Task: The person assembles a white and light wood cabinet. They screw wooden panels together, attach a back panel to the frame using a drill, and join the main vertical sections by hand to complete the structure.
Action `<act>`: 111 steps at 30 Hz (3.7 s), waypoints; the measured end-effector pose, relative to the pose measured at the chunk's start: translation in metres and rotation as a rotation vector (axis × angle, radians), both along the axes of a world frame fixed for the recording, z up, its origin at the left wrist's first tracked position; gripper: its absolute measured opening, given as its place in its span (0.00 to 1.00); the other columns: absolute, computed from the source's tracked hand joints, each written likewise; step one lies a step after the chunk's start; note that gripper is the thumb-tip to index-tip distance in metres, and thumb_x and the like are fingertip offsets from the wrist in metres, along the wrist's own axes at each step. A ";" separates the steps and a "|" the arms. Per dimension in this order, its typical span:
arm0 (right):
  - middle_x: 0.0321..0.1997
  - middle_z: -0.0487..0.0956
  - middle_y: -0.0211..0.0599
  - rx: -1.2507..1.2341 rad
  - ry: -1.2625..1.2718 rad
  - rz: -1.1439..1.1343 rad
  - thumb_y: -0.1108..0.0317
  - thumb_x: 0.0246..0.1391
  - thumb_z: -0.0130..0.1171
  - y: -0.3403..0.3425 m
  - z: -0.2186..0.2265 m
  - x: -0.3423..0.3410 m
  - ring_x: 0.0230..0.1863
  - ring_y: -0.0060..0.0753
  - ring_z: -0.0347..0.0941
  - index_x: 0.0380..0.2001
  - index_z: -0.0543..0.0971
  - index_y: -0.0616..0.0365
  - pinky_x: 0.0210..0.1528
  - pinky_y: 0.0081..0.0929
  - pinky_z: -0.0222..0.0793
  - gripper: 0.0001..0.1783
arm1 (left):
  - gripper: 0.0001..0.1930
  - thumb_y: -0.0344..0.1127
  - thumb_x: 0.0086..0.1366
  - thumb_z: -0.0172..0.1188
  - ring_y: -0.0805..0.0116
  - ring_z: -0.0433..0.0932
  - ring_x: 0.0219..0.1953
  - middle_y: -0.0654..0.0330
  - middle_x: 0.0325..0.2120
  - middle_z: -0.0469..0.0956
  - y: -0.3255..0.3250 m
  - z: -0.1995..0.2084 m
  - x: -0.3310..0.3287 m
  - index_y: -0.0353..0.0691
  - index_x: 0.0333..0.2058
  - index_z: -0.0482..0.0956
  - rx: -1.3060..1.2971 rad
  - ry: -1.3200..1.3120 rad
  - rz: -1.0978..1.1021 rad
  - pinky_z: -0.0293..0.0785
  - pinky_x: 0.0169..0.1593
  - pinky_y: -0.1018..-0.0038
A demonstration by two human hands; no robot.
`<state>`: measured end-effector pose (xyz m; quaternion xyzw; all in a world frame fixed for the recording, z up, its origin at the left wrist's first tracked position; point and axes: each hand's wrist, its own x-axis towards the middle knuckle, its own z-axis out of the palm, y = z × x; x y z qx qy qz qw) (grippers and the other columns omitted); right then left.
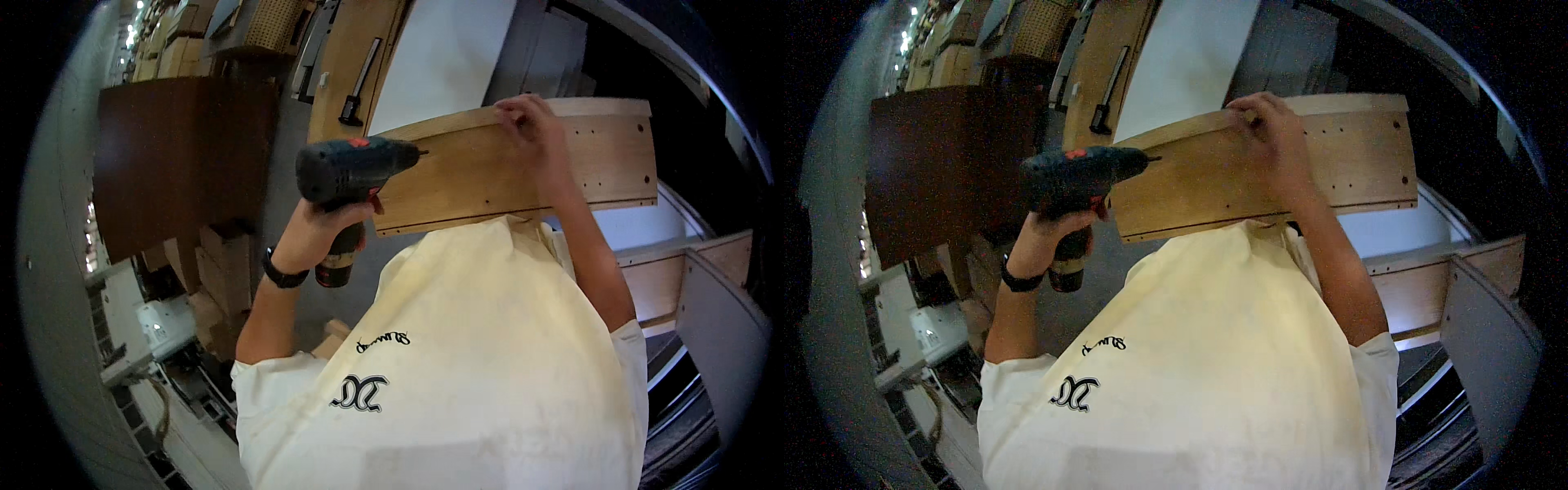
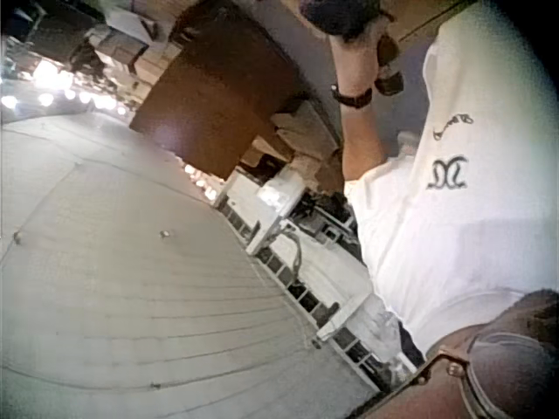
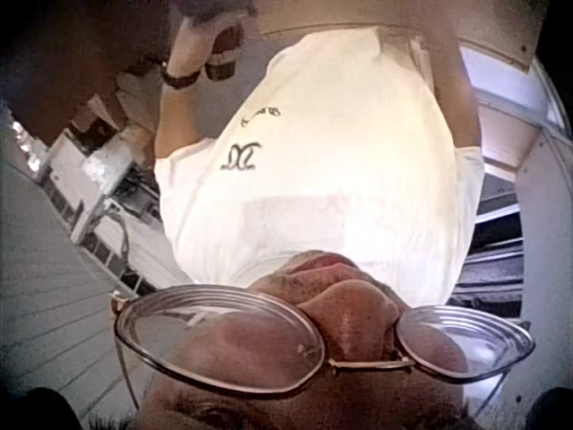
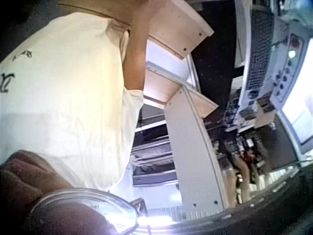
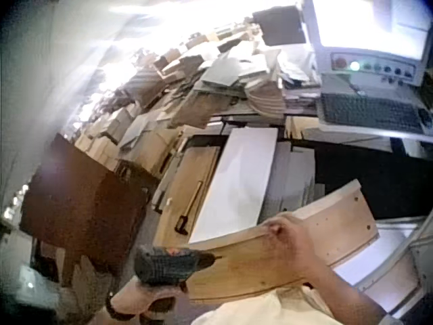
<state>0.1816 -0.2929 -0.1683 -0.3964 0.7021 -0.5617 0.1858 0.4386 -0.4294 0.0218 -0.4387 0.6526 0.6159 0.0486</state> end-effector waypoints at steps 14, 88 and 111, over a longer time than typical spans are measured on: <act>0.44 0.74 0.42 0.299 0.206 0.326 0.71 0.60 0.58 -0.069 -0.024 -0.015 0.41 0.39 0.77 0.43 0.80 0.56 0.44 0.32 0.74 0.09 | 0.17 0.35 0.61 0.63 0.73 0.77 0.24 0.57 0.36 0.79 -0.016 -0.060 0.097 0.35 0.47 0.74 0.120 0.201 0.305 0.77 0.29 0.73; 0.34 0.78 0.33 0.418 0.325 0.092 0.64 0.47 0.66 0.072 0.002 0.101 0.40 0.40 0.75 0.29 0.82 0.53 0.49 0.38 0.65 0.07 | 0.12 0.29 0.63 0.63 0.77 0.76 0.26 0.61 0.33 0.78 0.015 -0.067 0.061 0.34 0.44 0.75 0.264 0.135 -0.113 0.76 0.29 0.78; 0.32 0.76 0.26 0.133 0.394 -0.026 0.58 0.41 0.69 0.079 -0.051 0.101 0.41 0.35 0.72 0.27 0.82 0.48 0.52 0.37 0.59 0.11 | 0.14 0.29 0.59 0.64 0.75 0.77 0.25 0.62 0.32 0.79 0.090 -0.039 0.013 0.35 0.44 0.76 0.059 0.050 -0.178 0.76 0.29 0.76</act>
